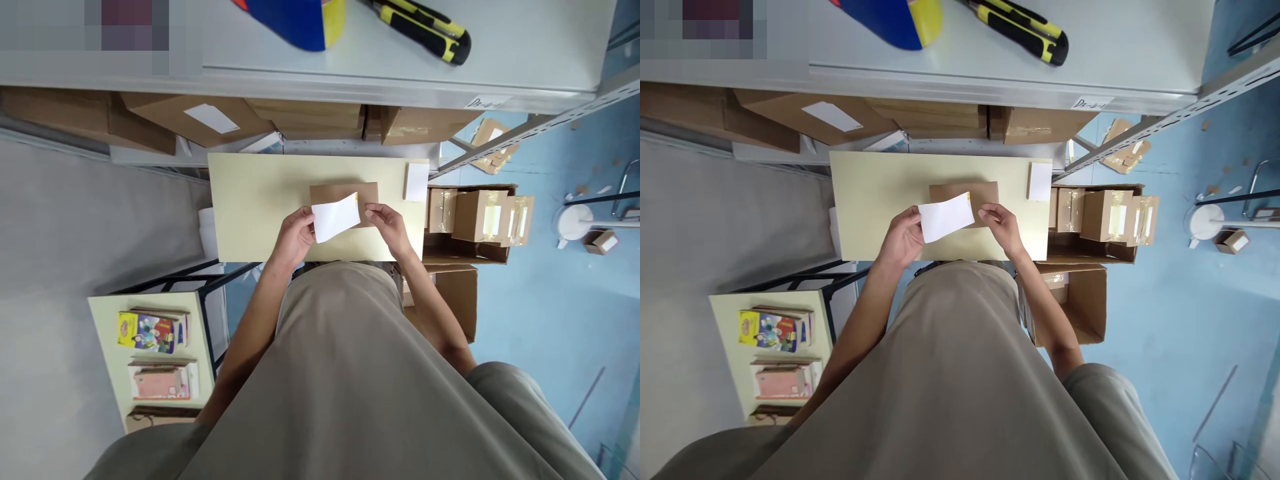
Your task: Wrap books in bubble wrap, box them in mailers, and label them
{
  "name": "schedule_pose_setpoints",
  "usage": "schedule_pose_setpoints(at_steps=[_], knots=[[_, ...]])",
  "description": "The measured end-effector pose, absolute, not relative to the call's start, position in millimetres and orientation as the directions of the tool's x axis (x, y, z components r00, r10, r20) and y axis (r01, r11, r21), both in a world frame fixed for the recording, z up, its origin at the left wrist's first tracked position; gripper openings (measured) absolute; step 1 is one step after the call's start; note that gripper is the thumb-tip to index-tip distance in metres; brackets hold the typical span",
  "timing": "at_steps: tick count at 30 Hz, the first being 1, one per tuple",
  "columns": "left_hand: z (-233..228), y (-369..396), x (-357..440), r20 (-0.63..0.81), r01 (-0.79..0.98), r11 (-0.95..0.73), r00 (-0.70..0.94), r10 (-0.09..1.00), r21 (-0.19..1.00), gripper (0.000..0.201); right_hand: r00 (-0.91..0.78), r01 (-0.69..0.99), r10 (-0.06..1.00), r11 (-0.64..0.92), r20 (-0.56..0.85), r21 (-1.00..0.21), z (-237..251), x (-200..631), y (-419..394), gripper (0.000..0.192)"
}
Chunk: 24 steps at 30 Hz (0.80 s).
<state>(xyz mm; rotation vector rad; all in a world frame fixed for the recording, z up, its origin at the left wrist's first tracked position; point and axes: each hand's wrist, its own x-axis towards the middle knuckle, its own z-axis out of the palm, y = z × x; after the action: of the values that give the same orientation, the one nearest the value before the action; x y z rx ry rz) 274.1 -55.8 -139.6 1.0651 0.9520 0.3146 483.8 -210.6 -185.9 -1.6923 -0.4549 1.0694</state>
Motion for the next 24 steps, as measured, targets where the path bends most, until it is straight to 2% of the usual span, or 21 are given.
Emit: schedule_pose_setpoints(at_steps=[3,10,19,24], knots=[[-141,-67,285,-0.522,0.193,0.511,0.559,0.644,0.838,0.044,0.476,-0.262,0.745,-0.387,-0.468,-0.884,-192,497,-217,0.062],[-153,-95,298,-0.532,-0.025,0.640,0.531,0.660,0.768,0.030,0.342,-0.346,0.821,-0.342,-0.457,-0.874,-199,514,-223,0.052],[-161,-91,298,-0.526,0.014,0.609,0.518,0.674,0.793,0.030,0.366,-0.437,0.779,-0.340,-0.509,-0.833,-194,526,-229,0.054],[-161,-83,291,-0.524,0.039,0.600,0.536,0.662,0.799,0.031,0.392,-0.415,0.763,-0.353,-0.514,-0.839,-188,513,-232,0.050]])
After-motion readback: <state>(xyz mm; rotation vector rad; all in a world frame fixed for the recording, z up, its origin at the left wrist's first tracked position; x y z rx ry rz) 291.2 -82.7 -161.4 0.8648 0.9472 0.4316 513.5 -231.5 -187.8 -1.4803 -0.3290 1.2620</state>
